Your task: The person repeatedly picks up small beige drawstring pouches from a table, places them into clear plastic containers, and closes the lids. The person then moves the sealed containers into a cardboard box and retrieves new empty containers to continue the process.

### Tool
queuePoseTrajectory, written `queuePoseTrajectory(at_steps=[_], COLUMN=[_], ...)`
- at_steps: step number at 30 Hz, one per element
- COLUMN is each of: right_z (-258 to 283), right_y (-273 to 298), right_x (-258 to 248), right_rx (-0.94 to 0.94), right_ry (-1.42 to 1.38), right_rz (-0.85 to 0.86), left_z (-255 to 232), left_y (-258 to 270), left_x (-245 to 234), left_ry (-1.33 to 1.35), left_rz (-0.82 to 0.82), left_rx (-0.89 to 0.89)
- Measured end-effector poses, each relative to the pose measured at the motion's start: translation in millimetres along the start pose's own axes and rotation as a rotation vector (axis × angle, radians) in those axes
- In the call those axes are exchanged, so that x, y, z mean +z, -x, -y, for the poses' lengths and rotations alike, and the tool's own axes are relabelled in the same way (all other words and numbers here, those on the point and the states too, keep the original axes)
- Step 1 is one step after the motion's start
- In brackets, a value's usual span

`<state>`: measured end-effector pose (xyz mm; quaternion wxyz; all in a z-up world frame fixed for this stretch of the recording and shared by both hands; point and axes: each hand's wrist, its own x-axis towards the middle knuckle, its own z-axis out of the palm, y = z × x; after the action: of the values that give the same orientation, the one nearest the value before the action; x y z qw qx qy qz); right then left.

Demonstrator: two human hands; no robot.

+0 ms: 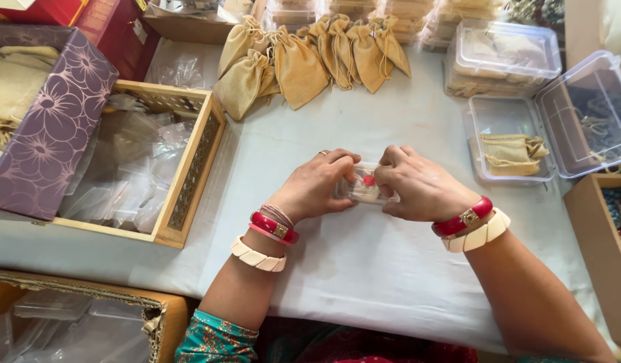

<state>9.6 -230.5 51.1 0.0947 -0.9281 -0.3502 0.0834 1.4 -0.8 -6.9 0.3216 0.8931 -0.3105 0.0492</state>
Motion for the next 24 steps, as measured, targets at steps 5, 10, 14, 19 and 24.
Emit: queuePoseTrajectory(at_steps=[5, 10, 14, 19, 24], right_z=[0.0, -2.3, -9.0, -86.7, -228.8], right_y=[2.1, -0.9, -5.7, -30.1, -73.9], right_x=[-9.8, -4.6, -13.6, -46.1, -91.8], right_rx=[-0.014, -0.035, 0.008, -0.013, 0.390], right_ry=[0.002, 0.033, -0.008, 0.011, 0.298], right_rz=[0.040, 0.023, -0.110, -0.399, -0.700], left_z=[4.3, 18.3, 29.6, 26.5, 25.2], left_y=[-0.4, -1.4, -5.9, -15.0, -18.2], left_x=[-5.8, 2.8, 16.4, 20.8, 23.2], left_ry=[0.044, 0.049, -0.003, -0.062, -0.089], left_rz=[-0.045, -0.259, -0.567, -0.619, -0.575], left_rx=[0.088, 0.248, -0.015, -0.158, -0.077])
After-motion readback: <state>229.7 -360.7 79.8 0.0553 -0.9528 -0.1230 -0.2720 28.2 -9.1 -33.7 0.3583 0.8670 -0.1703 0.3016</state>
